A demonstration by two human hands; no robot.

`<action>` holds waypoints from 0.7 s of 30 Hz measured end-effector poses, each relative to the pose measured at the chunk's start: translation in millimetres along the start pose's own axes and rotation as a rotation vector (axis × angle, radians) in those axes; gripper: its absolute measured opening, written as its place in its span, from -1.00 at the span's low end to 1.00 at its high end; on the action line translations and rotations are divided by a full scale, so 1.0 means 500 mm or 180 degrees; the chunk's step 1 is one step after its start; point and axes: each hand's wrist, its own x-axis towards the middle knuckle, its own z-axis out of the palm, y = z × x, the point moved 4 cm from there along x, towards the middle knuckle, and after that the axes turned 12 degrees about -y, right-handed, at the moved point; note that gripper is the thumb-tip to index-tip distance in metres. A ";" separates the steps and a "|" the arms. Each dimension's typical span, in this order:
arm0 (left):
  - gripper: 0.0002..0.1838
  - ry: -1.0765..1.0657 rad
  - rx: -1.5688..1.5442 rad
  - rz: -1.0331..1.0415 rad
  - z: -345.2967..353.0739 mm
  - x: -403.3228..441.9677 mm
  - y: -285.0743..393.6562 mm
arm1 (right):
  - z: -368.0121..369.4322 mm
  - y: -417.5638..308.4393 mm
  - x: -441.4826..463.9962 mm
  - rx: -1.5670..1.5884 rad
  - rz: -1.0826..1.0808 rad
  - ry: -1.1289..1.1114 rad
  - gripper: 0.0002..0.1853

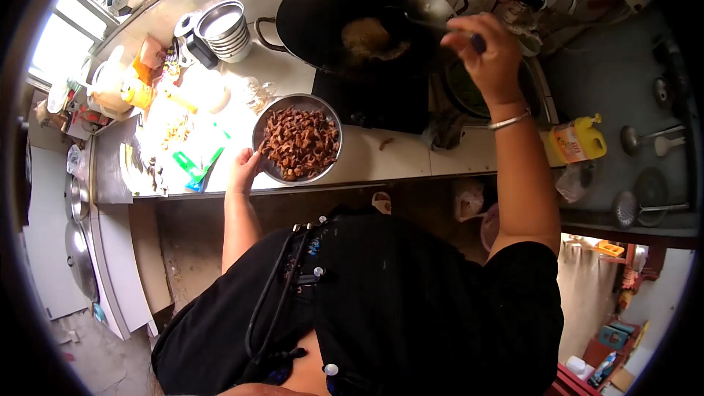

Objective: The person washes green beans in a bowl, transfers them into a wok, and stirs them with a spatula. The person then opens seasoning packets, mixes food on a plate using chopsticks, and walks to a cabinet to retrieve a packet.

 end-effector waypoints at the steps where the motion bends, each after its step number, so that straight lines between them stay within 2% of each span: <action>1: -0.81 -0.0010 0.0006 -0.0015 0.000 -0.004 -0.002 | 0.002 -0.019 -0.009 0.0057 -0.0331 -0.0337 -0.73; 2: -0.81 0.0062 -0.0030 -0.0062 0.000 -0.008 -0.005 | -0.001 -0.024 -0.026 0.0057 -0.0317 -0.0346 -0.73; 4: -0.84 0.0143 -0.0163 -0.0134 -0.012 -0.014 -0.019 | 0.023 -0.021 -0.068 0.0215 -0.0017 -0.1292 -0.65; 9: -0.89 0.0231 -0.0296 -0.0272 -0.045 -0.024 -0.072 | 0.036 0.014 -0.164 0.0304 0.0252 -0.1470 -0.59; 11: -0.88 0.0284 -0.0275 -0.0289 -0.055 -0.025 -0.095 | 0.038 0.026 -0.193 0.0353 0.0688 -0.1181 -0.52; 12: -0.87 0.0239 -0.0076 -0.0424 -0.057 -0.031 -0.094 | 0.044 0.021 -0.203 0.0398 0.0730 -0.1235 -0.52; 14: -0.86 0.0326 -0.0166 -0.0423 -0.064 -0.026 -0.122 | 0.039 0.023 -0.223 0.0471 0.1314 -0.0649 -0.57; 15: -0.85 0.0328 -0.0175 -0.0437 -0.065 -0.030 -0.127 | 0.048 0.022 -0.246 0.0490 0.1338 -0.0681 -0.57; 17: -0.85 0.0497 -0.0050 -0.0505 -0.060 -0.039 -0.123 | 0.053 0.064 -0.327 0.1527 0.1964 0.0256 -0.67; 18: -0.84 0.0646 0.0086 -0.0518 -0.060 -0.040 -0.121 | 0.050 0.063 -0.351 0.0884 0.2235 -0.0130 -0.85; 20: -0.83 0.0617 0.0333 -0.0612 -0.078 -0.028 -0.144 | 0.116 0.060 -0.411 0.1182 0.2475 -0.0880 -0.85; 21: -0.82 0.0564 0.0609 -0.0706 -0.086 -0.026 -0.153 | 0.164 0.045 -0.431 0.1236 0.2317 -0.1408 -0.84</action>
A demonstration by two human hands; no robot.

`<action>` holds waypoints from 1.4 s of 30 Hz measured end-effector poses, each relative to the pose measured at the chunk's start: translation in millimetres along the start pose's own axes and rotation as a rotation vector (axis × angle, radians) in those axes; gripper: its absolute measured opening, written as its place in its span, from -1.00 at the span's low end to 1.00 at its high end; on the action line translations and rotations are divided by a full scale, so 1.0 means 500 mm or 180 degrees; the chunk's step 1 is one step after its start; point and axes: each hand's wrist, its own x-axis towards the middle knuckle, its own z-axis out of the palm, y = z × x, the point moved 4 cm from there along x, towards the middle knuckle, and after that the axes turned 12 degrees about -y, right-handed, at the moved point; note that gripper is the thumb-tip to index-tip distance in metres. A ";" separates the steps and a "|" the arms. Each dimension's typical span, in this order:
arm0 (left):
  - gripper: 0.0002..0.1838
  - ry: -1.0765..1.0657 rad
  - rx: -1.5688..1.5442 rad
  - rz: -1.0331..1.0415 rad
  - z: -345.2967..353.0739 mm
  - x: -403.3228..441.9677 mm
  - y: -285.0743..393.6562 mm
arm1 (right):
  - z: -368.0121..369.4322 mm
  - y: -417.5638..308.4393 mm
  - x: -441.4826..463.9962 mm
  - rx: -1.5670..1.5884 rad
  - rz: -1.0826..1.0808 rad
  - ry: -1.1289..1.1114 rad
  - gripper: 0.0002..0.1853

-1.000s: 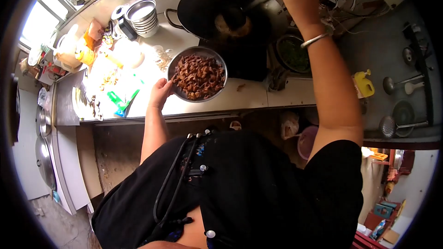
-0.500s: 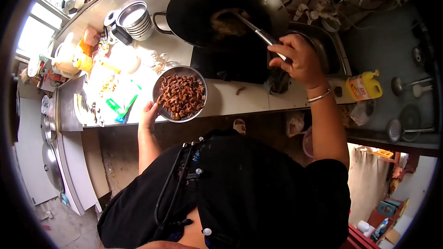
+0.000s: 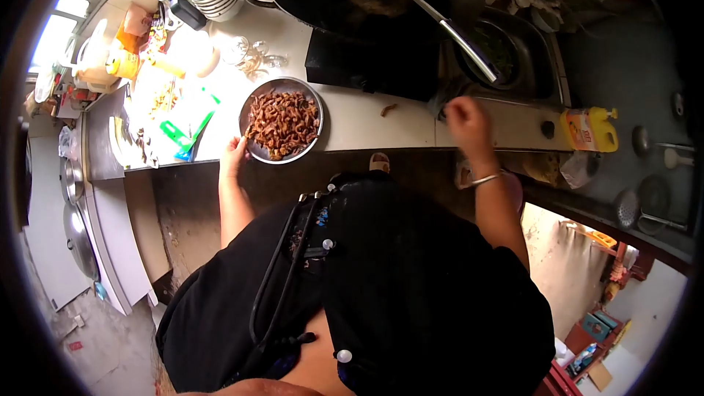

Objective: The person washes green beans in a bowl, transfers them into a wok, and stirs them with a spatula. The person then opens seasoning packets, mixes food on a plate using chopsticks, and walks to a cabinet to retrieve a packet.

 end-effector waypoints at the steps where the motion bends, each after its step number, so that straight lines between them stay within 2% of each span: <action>1: -0.82 0.0007 -0.0004 -0.0010 0.000 0.002 -0.001 | 0.056 -0.002 0.003 -0.0159 -0.0039 -0.0503 -0.84; 3: -0.79 0.0224 -0.0044 0.0033 0.007 0.009 0.004 | 0.142 -0.035 0.017 -0.0317 0.0067 -0.0956 -0.79; 4: -0.79 0.0245 -0.0059 0.0035 0.012 0.009 0.016 | 0.171 -0.037 0.028 -0.0322 0.0045 -0.0969 -0.79; 6: -0.75 0.0197 0.0185 -0.0421 0.012 0.006 0.023 | 0.219 -0.046 0.046 -0.1102 -0.0475 -0.0845 -0.78; 7: -0.72 0.0192 0.0037 -0.0363 0.010 0.007 0.018 | 0.233 -0.045 0.054 -0.1090 -0.0508 -0.0856 -0.78; 9: -0.70 0.0340 0.0043 -0.0265 0.010 -0.003 0.011 | 0.264 -0.037 0.069 -0.1513 -0.0154 -0.1095 -0.80; 10: -0.69 0.0353 -0.0041 -0.0173 0.005 -0.011 0.009 | 0.272 -0.042 0.074 -0.1500 -0.0204 -0.1123 -0.80; 12: -0.68 0.0273 0.0029 -0.0296 -0.006 -0.034 0.006 | 0.281 -0.032 0.082 -0.1769 0.0146 -0.1456 -0.85; 19: -0.75 0.0372 0.0320 -0.0522 -0.059 -0.125 -0.062 | 0.292 -0.051 0.091 -0.1870 0.0063 -0.0952 -0.89; 21: -0.79 0.0342 0.0320 -0.0613 -0.070 -0.155 -0.076 | 0.299 -0.084 0.098 -0.1266 -0.0172 -0.0685 -0.88; 24: -0.80 0.0174 0.0219 -0.0777 -0.090 -0.164 -0.120 | 0.326 -0.175 0.113 -0.0948 -0.0582 -0.0742 -0.87; 28: -0.79 0.0115 0.0224 -0.0827 -0.093 -0.179 -0.086 | 0.371 -0.275 0.128 -0.0132 -0.1102 -0.0419 -0.85; 30: -0.78 0.0041 0.0301 -0.0724 -0.101 -0.162 -0.076 | 0.363 -0.285 0.127 0.0007 -0.0967 -0.0491 -0.88; 31: -0.78 0.0068 0.0323 -0.0746 -0.108 -0.149 -0.076 | 0.355 -0.272 0.122 -0.0246 -0.1187 -0.0315 -0.93; 34: -0.78 0.0074 0.0351 -0.0531 -0.128 -0.111 -0.077 | 0.296 -0.220 0.083 -0.0471 -0.0752 -0.0445 -0.94; 36: -0.77 0.0133 0.0411 -0.0331 -0.141 -0.086 -0.076 | 0.251 -0.166 0.044 -0.0407 -0.0768 -0.0264 -0.92; 38: -0.75 0.0216 0.0322 -0.0235 -0.144 -0.068 -0.072 | 0.210 -0.085 0.009 -0.0478 -0.0340 -0.0267 -0.88; 39: -0.75 0.0253 0.0338 -0.0221 -0.145 -0.063 -0.064 | 0.181 -0.064 -0.009 -0.0484 -0.0333 -0.0228 -0.88; 41: -0.75 0.0257 0.0269 0.0025 -0.153 -0.035 -0.063 | 0.130 0.004 -0.037 -0.0281 0.0634 -0.0371 -0.82; 42: -0.75 0.0251 0.0273 0.0102 -0.149 -0.030 -0.051 | 0.107 0.028 -0.041 -0.0264 0.0636 -0.0344 -0.82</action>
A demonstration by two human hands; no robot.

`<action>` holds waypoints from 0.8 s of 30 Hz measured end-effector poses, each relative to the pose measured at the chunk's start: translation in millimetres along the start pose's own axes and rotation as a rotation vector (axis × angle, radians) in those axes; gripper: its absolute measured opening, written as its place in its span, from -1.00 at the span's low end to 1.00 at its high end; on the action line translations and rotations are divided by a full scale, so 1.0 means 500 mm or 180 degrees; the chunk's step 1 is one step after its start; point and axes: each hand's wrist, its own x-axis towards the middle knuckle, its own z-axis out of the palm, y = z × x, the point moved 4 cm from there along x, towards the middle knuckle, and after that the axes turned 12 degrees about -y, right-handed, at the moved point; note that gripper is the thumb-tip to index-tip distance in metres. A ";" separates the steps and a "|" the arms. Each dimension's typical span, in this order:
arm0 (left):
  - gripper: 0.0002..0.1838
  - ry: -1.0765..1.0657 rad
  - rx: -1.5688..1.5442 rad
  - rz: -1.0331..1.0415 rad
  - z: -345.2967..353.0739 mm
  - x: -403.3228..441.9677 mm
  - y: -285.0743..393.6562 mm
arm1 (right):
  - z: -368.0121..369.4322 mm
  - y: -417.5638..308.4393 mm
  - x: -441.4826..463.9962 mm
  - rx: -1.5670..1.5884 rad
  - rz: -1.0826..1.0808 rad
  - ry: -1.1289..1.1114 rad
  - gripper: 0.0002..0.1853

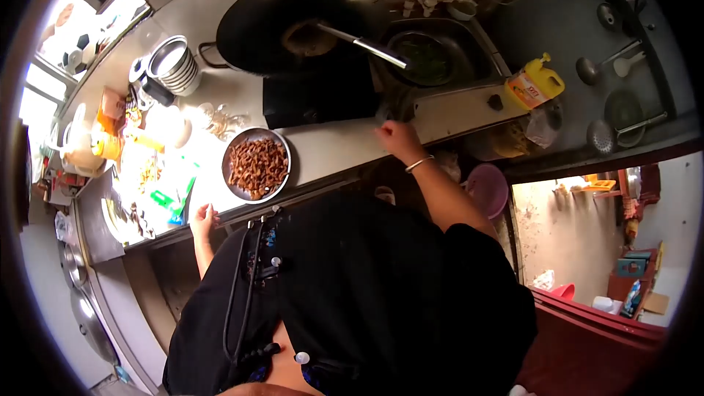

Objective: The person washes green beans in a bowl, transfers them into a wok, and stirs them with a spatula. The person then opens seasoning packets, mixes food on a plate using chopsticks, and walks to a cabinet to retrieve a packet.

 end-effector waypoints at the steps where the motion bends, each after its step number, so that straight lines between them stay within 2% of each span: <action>1: -0.74 0.0077 -0.0024 0.0102 0.010 -0.003 0.026 | -0.026 0.031 0.000 0.0084 0.0143 0.0292 -0.78; 3: -0.80 0.0296 0.0164 0.0659 0.033 -0.011 0.089 | -0.070 0.093 0.007 0.0206 0.0300 0.0606 -0.75; 5: -0.81 0.0663 0.0479 0.1281 0.066 -0.023 0.156 | -0.124 0.151 0.024 0.0046 0.0143 0.1113 -0.73; 6: -0.81 0.0872 0.0512 0.1494 0.091 -0.034 0.194 | -0.151 0.177 0.037 0.0079 0.0152 0.1114 -0.73; 8: -0.80 0.1219 0.1450 0.1815 0.205 -0.070 0.304 | -0.218 0.257 0.093 -0.0344 0.0740 0.0525 -0.73; 10: -0.82 0.1016 0.2044 0.2251 0.328 -0.097 0.376 | -0.252 0.311 0.134 -0.0151 0.0792 0.0341 -0.74; 11: -0.84 0.0994 0.2847 0.3125 0.394 -0.104 0.406 | -0.270 0.332 0.150 0.0200 0.0862 0.0158 -0.74; 12: -0.82 0.0784 0.2957 0.2947 0.464 -0.115 0.426 | -0.284 0.352 0.167 0.0545 0.0936 -0.0028 -0.72; 13: -0.82 0.0433 0.3465 0.2643 0.536 -0.113 0.429 | -0.289 0.389 0.189 0.0569 0.0933 -0.0071 -0.72; 15: -0.85 -0.0431 0.2654 0.2449 0.669 -0.128 0.473 | -0.298 0.455 0.241 0.0116 0.0258 0.0179 -0.70; 16: -0.87 -0.0790 0.2763 0.2386 0.732 -0.137 0.511 | -0.309 0.467 0.256 0.0133 0.0254 0.0134 -0.70; 17: -0.88 -0.0965 0.2676 0.2707 0.784 -0.124 0.517 | -0.322 0.472 0.269 -0.0010 0.0420 0.0053 -0.70; 18: -0.87 -0.1169 0.2714 0.2666 0.829 -0.109 0.522 | -0.333 0.477 0.283 -0.0155 0.0577 -0.0022 -0.70; 19: -0.86 -0.1088 0.2726 0.2754 0.870 -0.108 0.538 | -0.339 0.486 0.299 -0.0142 0.0572 -0.0055 -0.70; 21: -0.90 -0.1223 0.2929 0.2892 0.944 -0.088 0.557 | -0.367 0.508 0.318 -0.0939 0.0851 0.0465 -0.64; 24: -0.91 -0.1457 0.2823 0.2862 1.020 -0.074 0.603 | -0.383 0.545 0.342 -0.0399 0.1121 0.0133 -0.53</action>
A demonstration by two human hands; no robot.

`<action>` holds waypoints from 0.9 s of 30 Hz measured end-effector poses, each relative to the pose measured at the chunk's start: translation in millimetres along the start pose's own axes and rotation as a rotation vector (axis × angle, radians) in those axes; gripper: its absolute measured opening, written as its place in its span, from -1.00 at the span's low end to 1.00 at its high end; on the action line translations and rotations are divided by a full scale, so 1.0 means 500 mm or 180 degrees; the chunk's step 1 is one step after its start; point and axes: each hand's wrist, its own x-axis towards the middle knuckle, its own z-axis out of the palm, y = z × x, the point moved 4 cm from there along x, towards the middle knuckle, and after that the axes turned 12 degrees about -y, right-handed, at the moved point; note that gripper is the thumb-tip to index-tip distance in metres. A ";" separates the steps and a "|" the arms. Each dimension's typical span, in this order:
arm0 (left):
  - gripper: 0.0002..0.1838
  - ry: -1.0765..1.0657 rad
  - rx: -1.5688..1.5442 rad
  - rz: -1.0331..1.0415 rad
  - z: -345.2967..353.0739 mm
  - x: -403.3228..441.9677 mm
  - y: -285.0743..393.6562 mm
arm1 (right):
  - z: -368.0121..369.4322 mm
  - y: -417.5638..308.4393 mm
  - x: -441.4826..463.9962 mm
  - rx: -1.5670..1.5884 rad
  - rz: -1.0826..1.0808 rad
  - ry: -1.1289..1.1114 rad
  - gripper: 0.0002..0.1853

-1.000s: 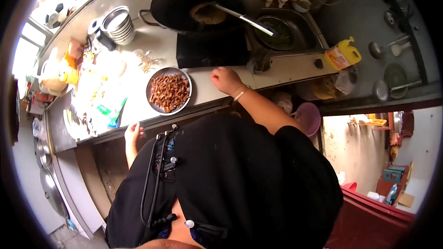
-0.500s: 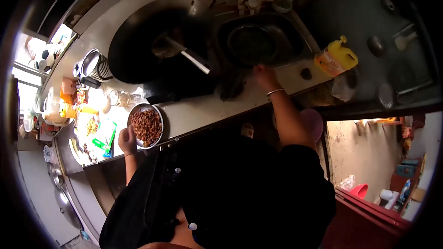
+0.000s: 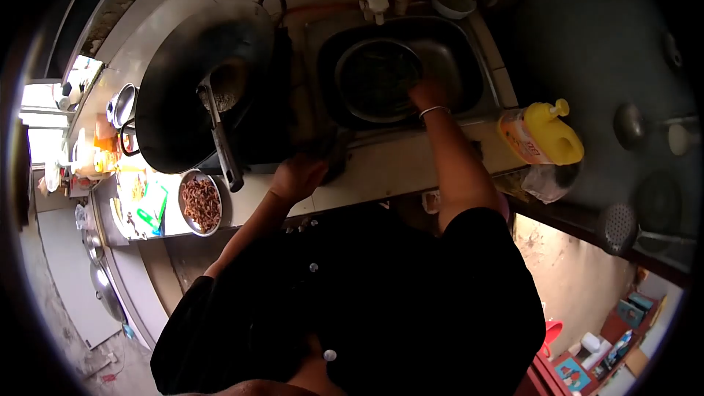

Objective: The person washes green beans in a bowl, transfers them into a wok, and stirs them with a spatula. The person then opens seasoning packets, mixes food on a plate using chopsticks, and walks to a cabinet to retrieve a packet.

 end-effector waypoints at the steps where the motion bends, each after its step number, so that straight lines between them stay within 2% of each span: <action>1: -0.91 0.0038 -0.0146 0.0107 0.005 0.012 0.007 | 0.014 0.029 0.036 0.0001 -0.0018 -0.0045 -0.53; 3: -0.91 0.0041 -0.0205 0.0025 0.022 0.020 0.005 | 0.078 0.122 0.129 -0.0104 0.0429 -0.1083 -0.45; 4: -0.92 0.0059 -0.0254 -0.0005 0.023 0.022 0.004 | 0.078 0.122 0.133 -0.0118 0.0367 -0.1122 -0.45; 6: -0.92 0.0002 -0.0269 -0.0250 0.022 0.016 0.000 | 0.087 0.126 0.126 0.0845 0.0488 -0.1184 -0.48; 7: -0.93 -0.0099 -0.0313 -0.0429 0.023 0.008 -0.001 | 0.105 0.146 0.139 0.0827 0.0421 -0.1240 -0.48; 9: -0.93 0.0115 -0.0282 -0.0510 0.014 -0.008 -0.004 | 0.181 0.199 0.163 0.3471 0.1231 -0.1534 -0.57; 12: -0.91 0.0287 -0.0242 -0.0621 0.011 -0.032 -0.011 | 0.137 0.155 0.128 0.3438 0.1497 -0.1597 -0.61; 17: -0.87 0.0195 -0.0120 -0.0946 0.012 -0.052 -0.026 | 0.103 0.133 0.081 0.3429 0.1354 -0.1425 -0.66; 19: -0.87 0.0298 0.0026 -0.0775 0.012 -0.050 -0.032 | 0.091 0.133 0.063 0.3377 0.1378 -0.1343 -0.68; 23: -0.85 0.0282 -0.0142 -0.0938 0.008 -0.047 -0.026 | 0.053 0.139 0.016 0.3535 0.1450 -0.1158 -0.74; 27: -0.84 0.0457 -0.0146 -0.0591 -0.011 -0.029 -0.012 | -0.009 0.121 -0.034 0.3871 0.1353 -0.1205 -0.78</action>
